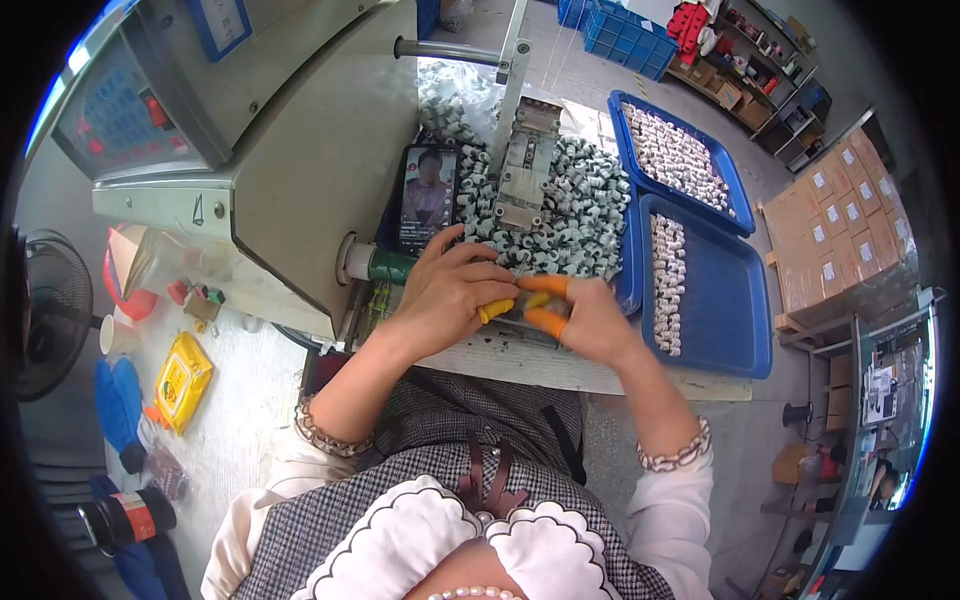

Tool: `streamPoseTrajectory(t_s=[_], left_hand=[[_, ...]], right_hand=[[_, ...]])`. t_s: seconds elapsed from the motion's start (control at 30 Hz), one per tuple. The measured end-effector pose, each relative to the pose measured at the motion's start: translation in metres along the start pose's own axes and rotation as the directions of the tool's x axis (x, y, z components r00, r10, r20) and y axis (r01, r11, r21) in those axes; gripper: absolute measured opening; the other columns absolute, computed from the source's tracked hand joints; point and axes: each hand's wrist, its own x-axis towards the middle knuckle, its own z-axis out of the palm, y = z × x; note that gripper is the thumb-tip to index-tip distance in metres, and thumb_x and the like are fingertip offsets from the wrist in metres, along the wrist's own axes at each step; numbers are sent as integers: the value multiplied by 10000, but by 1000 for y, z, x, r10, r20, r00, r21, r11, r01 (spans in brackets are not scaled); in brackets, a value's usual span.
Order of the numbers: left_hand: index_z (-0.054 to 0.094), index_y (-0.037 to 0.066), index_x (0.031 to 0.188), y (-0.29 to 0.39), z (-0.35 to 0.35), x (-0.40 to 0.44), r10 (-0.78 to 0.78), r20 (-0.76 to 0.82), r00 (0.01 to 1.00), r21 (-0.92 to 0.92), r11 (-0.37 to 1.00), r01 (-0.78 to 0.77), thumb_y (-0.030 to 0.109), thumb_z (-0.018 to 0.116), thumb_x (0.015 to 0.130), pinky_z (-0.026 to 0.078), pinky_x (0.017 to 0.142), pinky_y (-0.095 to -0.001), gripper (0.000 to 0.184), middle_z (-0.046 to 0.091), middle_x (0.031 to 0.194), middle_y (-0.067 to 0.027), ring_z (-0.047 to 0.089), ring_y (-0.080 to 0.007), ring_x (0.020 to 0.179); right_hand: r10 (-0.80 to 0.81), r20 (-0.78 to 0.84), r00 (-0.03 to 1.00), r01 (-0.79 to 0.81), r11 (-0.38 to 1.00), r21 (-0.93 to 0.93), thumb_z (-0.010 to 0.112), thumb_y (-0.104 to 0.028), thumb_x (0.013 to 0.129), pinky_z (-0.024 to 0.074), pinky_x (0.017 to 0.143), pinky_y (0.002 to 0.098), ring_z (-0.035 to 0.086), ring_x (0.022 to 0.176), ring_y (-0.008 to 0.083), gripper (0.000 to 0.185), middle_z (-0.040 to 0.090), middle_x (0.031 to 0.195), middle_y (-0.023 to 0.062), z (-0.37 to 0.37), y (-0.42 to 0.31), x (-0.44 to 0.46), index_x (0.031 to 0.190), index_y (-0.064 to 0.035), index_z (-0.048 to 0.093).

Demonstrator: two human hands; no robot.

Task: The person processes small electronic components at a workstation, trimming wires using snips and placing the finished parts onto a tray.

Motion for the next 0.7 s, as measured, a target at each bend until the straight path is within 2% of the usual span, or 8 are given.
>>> streamPoseTrajectory(t_s=[0.07,0.2,0.27,0.37,0.43,0.47,0.53,0.7], left_hand=[[724,170,914,-1,0,1,-1,11,1000,1,1000,1,105,724,672,304,1078,-480,250,678,984,52,562,-182,1080],[721,147,894,0,3,2,66,-31,997,-28,997,-67,87,688,677,285,1091,-486,228,682,971,34,575,-182,1080],[722,134,879,3,4,5,96,-51,994,-55,994,-99,81,654,685,280,1096,-493,212,685,966,15,587,-186,1058],[710,97,887,15,-3,5,40,-125,991,-233,970,-68,-9,707,688,456,973,-435,226,685,958,-26,646,-201,965],[696,39,893,27,-15,6,-212,-100,972,-686,723,88,-62,692,748,535,850,-338,176,674,991,-90,663,-197,911],[696,39,893,28,-14,4,-212,-101,972,-687,721,86,-62,692,748,535,850,-338,176,674,991,-90,663,-197,911],[678,-13,898,28,-10,2,-375,-76,924,-922,378,78,-81,672,792,537,814,-277,126,654,1025,-125,650,-192,925],[674,-37,903,19,-4,-1,-456,-164,875,-852,513,108,-99,666,784,530,819,-275,134,631,1024,-124,626,-174,928]], right_hand=[[-190,-53,980,187,981,-51,676,-95,810,456,571,240,518,594,58,347,678,765,51,14,13,-7,1151,-37,648],[191,-58,980,-165,939,301,669,-101,844,395,518,203,467,569,30,294,662,741,10,4,3,7,1128,-26,663],[112,-88,990,-68,914,401,661,-96,855,370,501,194,465,569,22,235,645,748,-12,8,6,13,1071,-4,676],[42,-279,959,131,808,574,675,-87,850,369,497,190,478,555,32,157,637,743,8,8,4,11,968,18,677],[52,-381,923,249,673,696,685,-76,849,363,483,182,476,529,42,119,642,734,34,7,-1,1,914,23,672],[7,-430,903,323,649,689,679,-75,855,355,471,185,469,518,41,113,643,731,35,10,3,-5,909,24,672],[-71,-498,864,435,605,667,671,-70,861,332,446,188,446,487,37,99,638,718,32,15,8,-17,904,19,675],[57,-707,705,256,909,329,724,-47,807,371,513,174,464,573,22,237,649,776,-14,10,19,-13,1036,-7,678]])
